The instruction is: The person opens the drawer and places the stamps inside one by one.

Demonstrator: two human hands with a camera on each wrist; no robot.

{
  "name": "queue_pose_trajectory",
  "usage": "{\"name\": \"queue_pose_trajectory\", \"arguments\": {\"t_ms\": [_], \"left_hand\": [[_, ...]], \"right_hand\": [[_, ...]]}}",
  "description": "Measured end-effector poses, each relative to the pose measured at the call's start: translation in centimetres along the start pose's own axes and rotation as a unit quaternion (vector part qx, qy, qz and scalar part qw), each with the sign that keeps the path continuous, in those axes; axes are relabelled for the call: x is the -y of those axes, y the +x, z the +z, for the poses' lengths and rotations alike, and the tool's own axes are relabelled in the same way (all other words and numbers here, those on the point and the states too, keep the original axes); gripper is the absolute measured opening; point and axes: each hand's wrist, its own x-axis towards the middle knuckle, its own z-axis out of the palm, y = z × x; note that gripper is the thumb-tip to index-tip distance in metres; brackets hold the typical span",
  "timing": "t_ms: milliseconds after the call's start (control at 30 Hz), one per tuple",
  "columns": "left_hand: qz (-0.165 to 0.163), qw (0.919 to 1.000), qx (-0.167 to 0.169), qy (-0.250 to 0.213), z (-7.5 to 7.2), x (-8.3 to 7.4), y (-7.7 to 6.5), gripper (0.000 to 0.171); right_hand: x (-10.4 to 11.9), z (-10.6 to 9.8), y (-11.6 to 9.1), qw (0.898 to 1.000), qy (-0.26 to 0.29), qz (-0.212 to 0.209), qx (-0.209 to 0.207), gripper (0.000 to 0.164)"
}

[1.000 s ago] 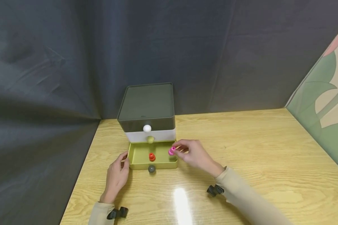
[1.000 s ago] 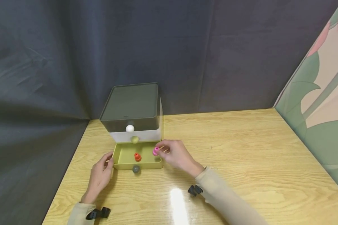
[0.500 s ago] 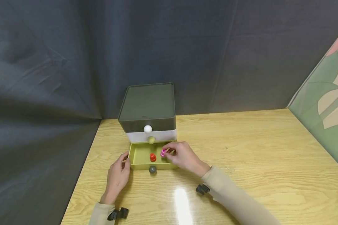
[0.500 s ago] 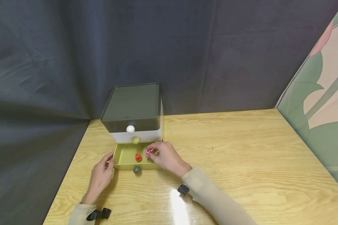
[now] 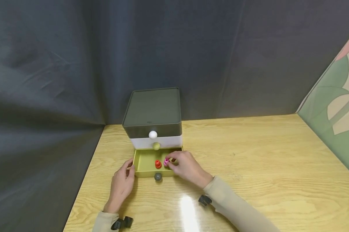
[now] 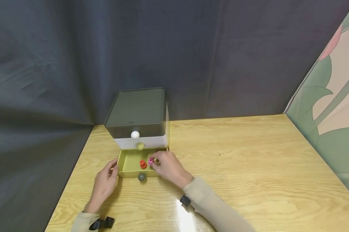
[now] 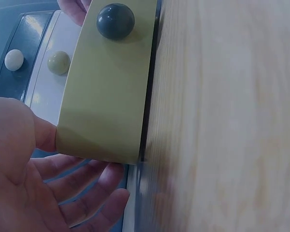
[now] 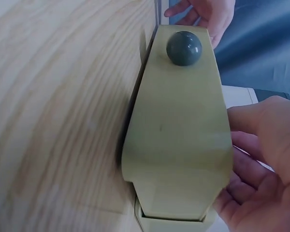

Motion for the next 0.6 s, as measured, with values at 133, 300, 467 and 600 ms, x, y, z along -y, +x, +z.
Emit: {"name": "queue_pose_trajectory", "arguments": {"t_ms": [133, 300, 467, 600], "left_hand": [[0.007, 1.0, -0.004, 0.0, 0.01, -0.1, 0.06, 0.044], [0.005, 1.0, -0.002, -0.003, -0.04, -0.23, 0.11, 0.043], [0.0, 1.0, 0.004, -0.005, -0.07, -0.2, 0.07, 0.043], [0.0, 0.9999, 0.007, -0.008, -0.15, -0.21, -0.01, 0.043]], "right_hand": [[-0.07, 0.37, 0.35, 1.0, -0.019, 0.0, 0.012, 0.013], [-0.06, 0.52, 0.57, 1.0, -0.021, 0.009, 0.02, 0.012], [-0.05, 0.54, 0.82, 0.999, -0.025, 0.01, 0.028, 0.01], [-0.01, 0.54, 1.06, 0.999, -0.039, 0.006, 0.03, 0.007]]}}
